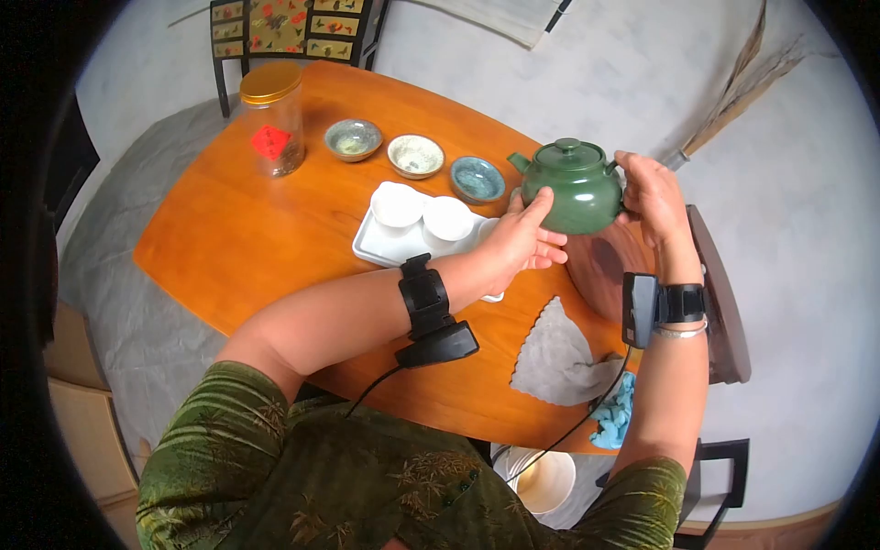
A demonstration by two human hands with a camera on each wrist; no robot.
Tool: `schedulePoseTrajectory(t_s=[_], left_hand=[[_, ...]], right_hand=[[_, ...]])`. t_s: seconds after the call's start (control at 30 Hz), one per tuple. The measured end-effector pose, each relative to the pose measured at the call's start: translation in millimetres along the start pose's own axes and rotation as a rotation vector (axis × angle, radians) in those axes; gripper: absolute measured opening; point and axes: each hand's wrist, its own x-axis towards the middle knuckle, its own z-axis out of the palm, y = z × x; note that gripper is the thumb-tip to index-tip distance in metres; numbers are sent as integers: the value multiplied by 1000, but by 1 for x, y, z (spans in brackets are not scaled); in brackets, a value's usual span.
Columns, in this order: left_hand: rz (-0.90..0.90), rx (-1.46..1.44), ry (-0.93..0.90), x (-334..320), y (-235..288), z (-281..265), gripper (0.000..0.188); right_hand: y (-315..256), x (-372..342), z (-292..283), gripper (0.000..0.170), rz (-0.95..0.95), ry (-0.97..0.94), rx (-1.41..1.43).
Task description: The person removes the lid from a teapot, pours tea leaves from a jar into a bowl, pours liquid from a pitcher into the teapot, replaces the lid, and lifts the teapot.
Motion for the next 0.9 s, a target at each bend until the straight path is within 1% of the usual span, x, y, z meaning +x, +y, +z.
schedulePoseTrajectory(t_s=[0.13, 0.27, 0.5, 0.67, 0.73, 0.9], left_hand=[[-29, -57, 2, 1, -1, -4, 68], [-49, -74, -10, 3, -1, -7, 68], [-82, -146, -64, 4, 1, -12, 69], [-76, -193, -99, 5, -1, -15, 69], [-74, -223, -134, 7, -3, -15, 71], [-70, -226, -142, 5, -2, -15, 71]], right_hand=[[-9, 8, 10, 22, -4, -3, -135], [-20, 11, 18, 25, -15, -7, -258], [-31, 18, 27, 28, -15, -34, -344], [-43, 16, 36, 29, -70, -51, -444], [-46, 16, 38, 29, -68, -63, -449], [-51, 15, 42, 29, -54, -77, -477]])
